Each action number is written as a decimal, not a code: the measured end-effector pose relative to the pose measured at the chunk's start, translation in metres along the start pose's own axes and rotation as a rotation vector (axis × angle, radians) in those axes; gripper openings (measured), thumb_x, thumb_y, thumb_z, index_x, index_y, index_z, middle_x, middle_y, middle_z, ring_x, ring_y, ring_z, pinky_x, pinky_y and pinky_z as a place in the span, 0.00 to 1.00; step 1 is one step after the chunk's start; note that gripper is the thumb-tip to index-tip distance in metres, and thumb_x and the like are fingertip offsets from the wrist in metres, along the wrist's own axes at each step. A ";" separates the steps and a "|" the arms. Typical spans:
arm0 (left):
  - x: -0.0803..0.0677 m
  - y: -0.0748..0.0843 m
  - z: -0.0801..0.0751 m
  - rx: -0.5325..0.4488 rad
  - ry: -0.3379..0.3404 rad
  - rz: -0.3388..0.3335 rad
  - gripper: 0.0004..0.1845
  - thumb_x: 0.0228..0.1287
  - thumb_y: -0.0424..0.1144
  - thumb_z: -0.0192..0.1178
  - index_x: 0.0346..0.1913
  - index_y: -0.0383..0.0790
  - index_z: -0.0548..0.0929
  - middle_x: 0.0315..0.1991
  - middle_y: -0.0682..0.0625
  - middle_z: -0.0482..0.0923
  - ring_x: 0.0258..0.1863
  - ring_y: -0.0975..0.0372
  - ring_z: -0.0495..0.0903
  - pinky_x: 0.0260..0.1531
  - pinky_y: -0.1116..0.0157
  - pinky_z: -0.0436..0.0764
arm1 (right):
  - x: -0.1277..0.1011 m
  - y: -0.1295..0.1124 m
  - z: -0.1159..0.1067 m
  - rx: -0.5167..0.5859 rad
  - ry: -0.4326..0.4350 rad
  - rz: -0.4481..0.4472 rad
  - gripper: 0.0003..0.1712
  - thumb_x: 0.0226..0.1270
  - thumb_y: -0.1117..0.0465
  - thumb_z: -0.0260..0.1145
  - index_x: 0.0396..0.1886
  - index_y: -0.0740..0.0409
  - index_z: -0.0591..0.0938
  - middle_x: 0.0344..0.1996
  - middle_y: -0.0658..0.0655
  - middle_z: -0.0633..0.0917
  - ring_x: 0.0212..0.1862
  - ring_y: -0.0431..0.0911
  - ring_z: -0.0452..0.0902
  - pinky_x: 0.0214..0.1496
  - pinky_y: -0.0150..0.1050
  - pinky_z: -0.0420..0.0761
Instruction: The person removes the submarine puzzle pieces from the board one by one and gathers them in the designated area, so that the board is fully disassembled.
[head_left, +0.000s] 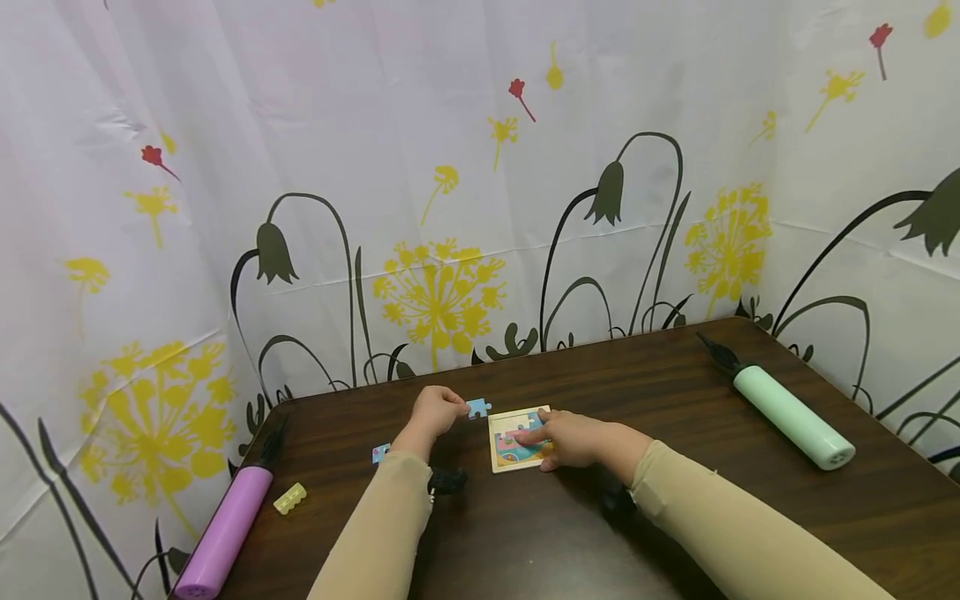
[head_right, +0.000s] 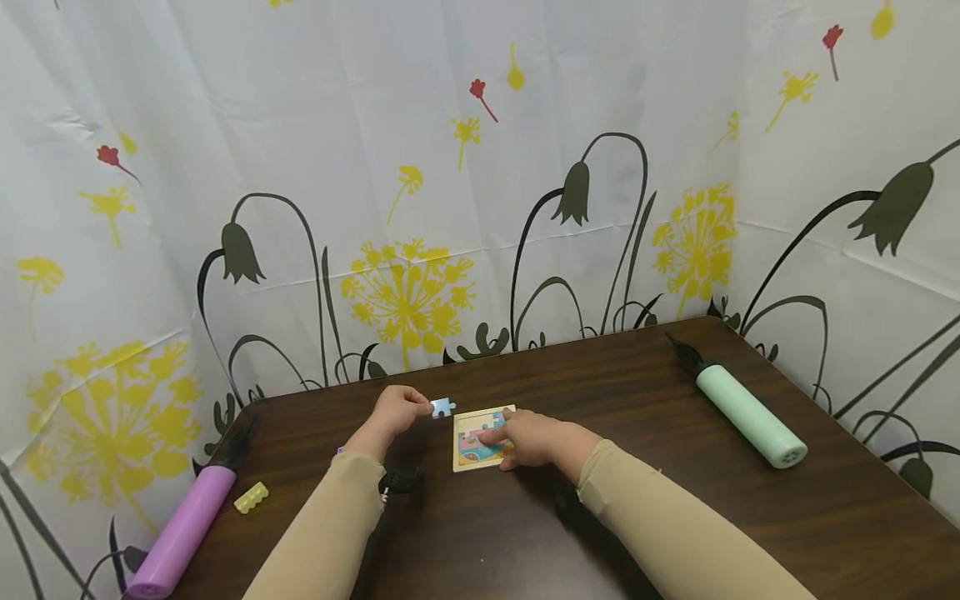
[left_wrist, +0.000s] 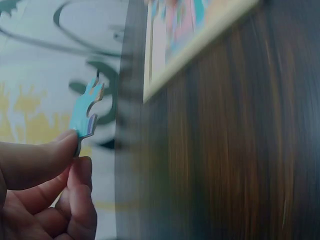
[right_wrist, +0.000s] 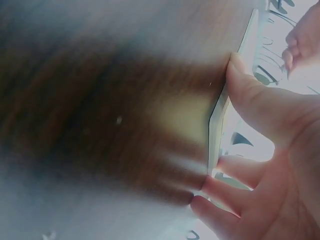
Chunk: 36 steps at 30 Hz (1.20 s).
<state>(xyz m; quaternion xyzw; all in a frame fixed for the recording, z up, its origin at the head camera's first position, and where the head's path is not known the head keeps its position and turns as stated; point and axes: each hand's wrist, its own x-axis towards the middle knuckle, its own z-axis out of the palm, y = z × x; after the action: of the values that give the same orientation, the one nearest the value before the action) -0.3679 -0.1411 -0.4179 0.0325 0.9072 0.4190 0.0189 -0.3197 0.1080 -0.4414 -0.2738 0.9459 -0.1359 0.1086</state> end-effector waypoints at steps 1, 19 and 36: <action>-0.001 -0.004 -0.007 0.021 -0.003 -0.001 0.05 0.61 0.31 0.66 0.31 0.30 0.85 0.34 0.43 0.80 0.32 0.54 0.75 0.33 0.58 0.75 | 0.000 0.000 0.000 0.002 0.001 0.002 0.36 0.61 0.50 0.73 0.69 0.36 0.74 0.72 0.68 0.61 0.71 0.64 0.58 0.67 0.55 0.64; -0.015 -0.047 -0.055 0.301 -0.066 -0.198 0.05 0.57 0.37 0.69 0.30 0.37 0.87 0.35 0.46 0.80 0.43 0.47 0.75 0.55 0.42 0.62 | -0.001 0.000 0.001 0.020 0.010 0.009 0.36 0.60 0.50 0.74 0.69 0.36 0.74 0.73 0.67 0.61 0.71 0.65 0.57 0.66 0.57 0.64; -0.011 -0.011 -0.012 0.356 0.050 -0.055 0.05 0.59 0.37 0.70 0.33 0.44 0.83 0.34 0.51 0.80 0.41 0.49 0.75 0.51 0.47 0.62 | -0.002 0.000 0.000 0.020 0.006 0.000 0.35 0.62 0.51 0.73 0.69 0.36 0.74 0.73 0.67 0.61 0.72 0.64 0.56 0.67 0.56 0.63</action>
<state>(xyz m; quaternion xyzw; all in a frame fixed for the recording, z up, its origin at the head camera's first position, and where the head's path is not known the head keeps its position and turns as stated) -0.3579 -0.1586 -0.4182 0.0003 0.9677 0.2520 0.0018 -0.3174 0.1087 -0.4413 -0.2723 0.9448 -0.1462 0.1088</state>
